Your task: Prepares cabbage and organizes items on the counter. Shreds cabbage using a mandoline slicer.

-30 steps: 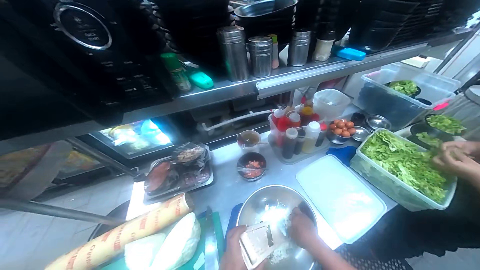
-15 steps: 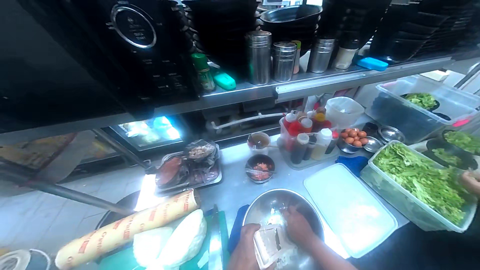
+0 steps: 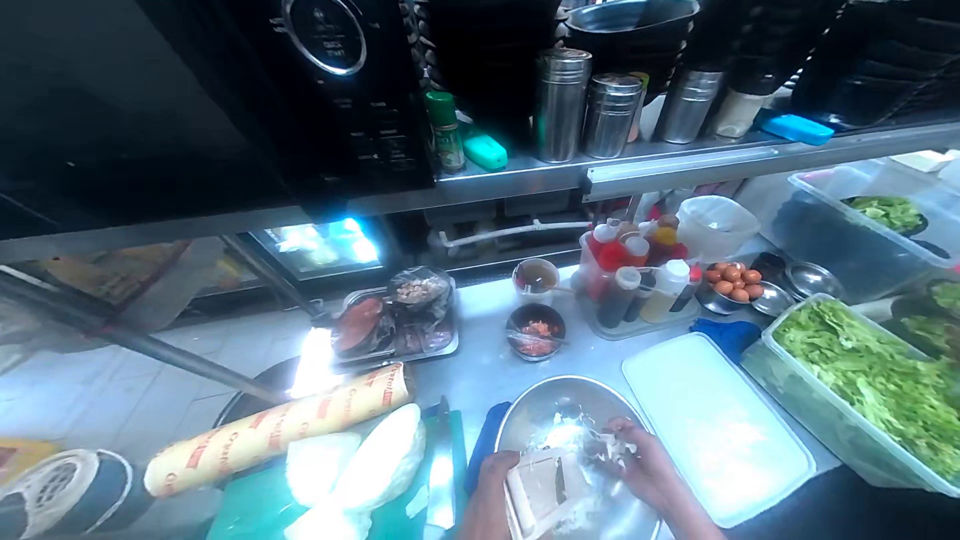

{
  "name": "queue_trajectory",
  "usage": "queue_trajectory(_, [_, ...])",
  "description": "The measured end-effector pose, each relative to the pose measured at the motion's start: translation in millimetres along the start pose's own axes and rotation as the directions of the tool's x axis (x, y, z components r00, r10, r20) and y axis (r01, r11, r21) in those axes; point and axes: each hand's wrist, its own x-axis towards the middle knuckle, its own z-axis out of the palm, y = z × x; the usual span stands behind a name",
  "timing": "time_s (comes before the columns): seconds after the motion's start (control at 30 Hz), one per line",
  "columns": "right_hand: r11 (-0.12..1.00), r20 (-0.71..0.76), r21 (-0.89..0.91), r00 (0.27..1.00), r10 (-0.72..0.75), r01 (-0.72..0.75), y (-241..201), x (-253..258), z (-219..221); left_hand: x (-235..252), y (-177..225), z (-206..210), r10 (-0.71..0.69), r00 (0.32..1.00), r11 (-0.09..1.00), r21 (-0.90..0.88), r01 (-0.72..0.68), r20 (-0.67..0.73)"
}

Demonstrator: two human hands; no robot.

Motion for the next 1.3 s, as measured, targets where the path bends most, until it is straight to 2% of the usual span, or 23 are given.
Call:
queue_trajectory(0.07, [0.998,-0.059,-0.025,0.997,0.059,-0.06,6,14,1,-1,-1,0,0.018,1.0,1.0,0.001,-0.018,-0.005])
queue_trajectory(0.13, [0.968,-0.107,-0.24,0.993,0.047,-0.071,11,31,7,-1,-1,0,0.028,1.0,1.0,0.0,-0.028,-0.003])
queue_trajectory(0.2, [0.842,-0.104,-0.536,0.995,0.004,-0.059,13,45,14,-2,-1,-1,0.033,0.999,0.999,-0.002,-0.033,-0.006])
queue_trajectory(0.23, [0.718,-0.083,-0.695,0.996,-0.03,-0.036,13,52,15,-3,-1,0,0.031,0.999,1.0,-0.001,-0.031,-0.007])
queue_trajectory(0.3, [0.286,0.014,-0.957,0.994,-0.105,0.044,14,65,20,-5,0,0,0.031,0.999,1.0,-0.001,-0.031,-0.01])
queue_trajectory(0.37, [-0.133,0.144,-0.982,0.984,-0.102,0.13,21,71,26,-7,-1,0,0.036,0.999,0.999,-0.005,-0.037,-0.014])
queue_trajectory(0.4, [-0.281,0.185,-0.946,0.981,-0.066,0.16,26,73,29,-9,-1,1,0.035,0.999,0.999,-0.008,-0.035,-0.015])
queue_trajectory(0.47, [-0.443,0.223,-0.874,0.975,-0.002,0.199,36,78,29,-11,1,3,0.039,0.999,0.999,-0.014,-0.039,-0.019])
queue_trajectory(0.53, [-0.421,0.274,-0.879,0.96,-0.06,0.224,36,77,26,-14,1,4,0.048,0.998,0.999,-0.013,-0.048,-0.027])
queue_trajectory(0.57, [-0.319,0.275,-0.921,0.953,-0.124,0.224,31,72,26,-15,0,4,0.052,0.998,0.999,-0.015,-0.052,-0.031])
queue_trajectory(0.6, [-0.142,0.234,-0.968,0.953,-0.192,0.209,25,65,25,-16,-1,4,0.052,0.998,0.998,-0.025,-0.053,-0.036])
queue_trajectory(0.63, [0.097,0.143,-0.981,0.964,-0.224,0.168,18,58,25,-17,-2,5,0.049,0.998,0.998,-0.039,-0.05,-0.042])
queue_trajectory(0.7, [0.59,-0.043,-0.806,0.989,-0.144,0.051,6,46,20,-20,-6,5,0.041,0.998,0.997,-0.058,-0.044,-0.048])
queue_trajectory(0.73, [0.711,-0.08,-0.703,0.992,-0.101,0.015,4,43,14,-22,-7,6,0.04,0.998,0.997,-0.065,-0.043,-0.049])
queue_trajectory(0.77, [0.737,-0.102,-0.676,0.991,-0.089,-0.003,3,41,9,-22,-7,6,0.039,0.998,0.997,-0.068,-0.042,-0.048])
queue_trajectory(0.83, [0.611,-0.107,-0.792,0.988,-0.112,-0.016,3,44,1,-22,-7,6,0.039,0.998,0.997,-0.068,-0.042,-0.048])
queue_trajectory(0.9, [0.346,-0.063,-0.938,0.99,-0.127,-0.016,6,47,0,-22,-5,5,0.038,0.998,0.997,-0.066,-0.041,-0.043])
queue_trajectory(0.97, [0.017,0.018,-1.0,0.988,-0.155,0.021,13,49,6,-22,-4,5,0.047,0.998,0.996,-0.069,-0.05,-0.047])
queue_trajectory(1.07, [-0.277,0.091,-0.96,0.98,-0.18,0.038,33,51,15,-22,-5,7,0.047,0.998,0.997,-0.065,-0.05,-0.051])
queue_trajectory(1.13, [-0.355,0.09,-0.935,0.979,-0.184,0.019,48,57,13,-24,-6,7,0.041,0.998,0.997,-0.063,-0.044,-0.045])
queue_trajectory(1.2, [-0.356,0.044,-0.934,0.98,-0.194,-0.028,50,58,15,-24,-7,7,0.041,0.998,0.997,-0.063,-0.044,-0.046])
queue_trajectory(1.23, [-0.323,0.011,-0.945,0.98,-0.197,-0.054,46,58,16,-25,-8,7,0.042,0.998,0.997,-0.064,-0.045,-0.049])
queue_trajectory(1.3, [-0.159,-0.052,-0.983,0.974,-0.222,-0.088,34,55,13,-26,-9,7,0.047,0.997,0.997,-0.062,-0.051,-0.057])
